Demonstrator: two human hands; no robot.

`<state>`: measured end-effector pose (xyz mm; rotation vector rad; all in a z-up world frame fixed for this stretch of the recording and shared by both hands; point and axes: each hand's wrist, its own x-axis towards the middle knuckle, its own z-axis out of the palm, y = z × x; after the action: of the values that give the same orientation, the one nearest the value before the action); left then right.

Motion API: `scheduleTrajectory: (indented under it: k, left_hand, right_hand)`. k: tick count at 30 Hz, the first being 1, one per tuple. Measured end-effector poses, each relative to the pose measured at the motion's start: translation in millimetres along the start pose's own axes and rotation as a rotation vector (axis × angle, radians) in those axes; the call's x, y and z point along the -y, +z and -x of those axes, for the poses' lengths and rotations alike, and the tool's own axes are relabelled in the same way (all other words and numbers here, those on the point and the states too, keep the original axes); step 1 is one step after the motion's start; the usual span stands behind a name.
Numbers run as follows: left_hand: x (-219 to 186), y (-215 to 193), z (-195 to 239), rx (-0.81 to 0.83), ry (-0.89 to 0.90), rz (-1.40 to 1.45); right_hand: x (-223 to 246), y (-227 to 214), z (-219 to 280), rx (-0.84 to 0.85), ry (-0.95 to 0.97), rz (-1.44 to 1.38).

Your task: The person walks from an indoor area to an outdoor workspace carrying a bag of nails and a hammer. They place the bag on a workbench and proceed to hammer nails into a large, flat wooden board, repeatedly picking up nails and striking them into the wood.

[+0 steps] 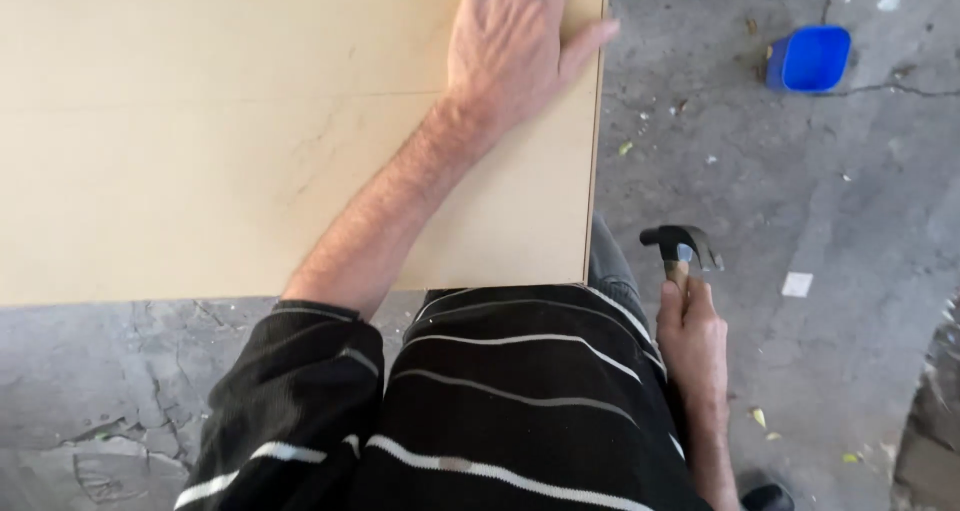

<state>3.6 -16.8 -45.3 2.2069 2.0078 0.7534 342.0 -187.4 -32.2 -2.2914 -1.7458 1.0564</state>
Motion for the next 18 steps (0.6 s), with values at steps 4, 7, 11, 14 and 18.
scheduleTrajectory:
  k: [4,7,11,14,18]
  left_hand:
    - [-40.8,-14.2,60.9,0.127,0.034,-0.104]
    - [-79.7,-20.4,101.4,0.121,0.054,-0.121]
    - [-130.5,-30.0,164.8,0.202,-0.100,-0.110]
    - [-155.9,-24.3,206.2,0.167,-0.173,-0.126]
    - [-174.9,-9.8,259.9,0.163,-0.182,-0.198]
  right_hand:
    - [-40.7,0.2,-6.5,0.078,-0.077,0.075]
    - [-39.9,-10.4,-23.0,0.080,-0.222,0.111]
    - [-42.4,-19.5,-38.2,0.108,-0.347,0.148]
    - [-59.3,-15.0,-48.6,0.137,-0.427,0.191]
    - [-74.5,-3.2,-51.7,0.175,-0.549,0.287]
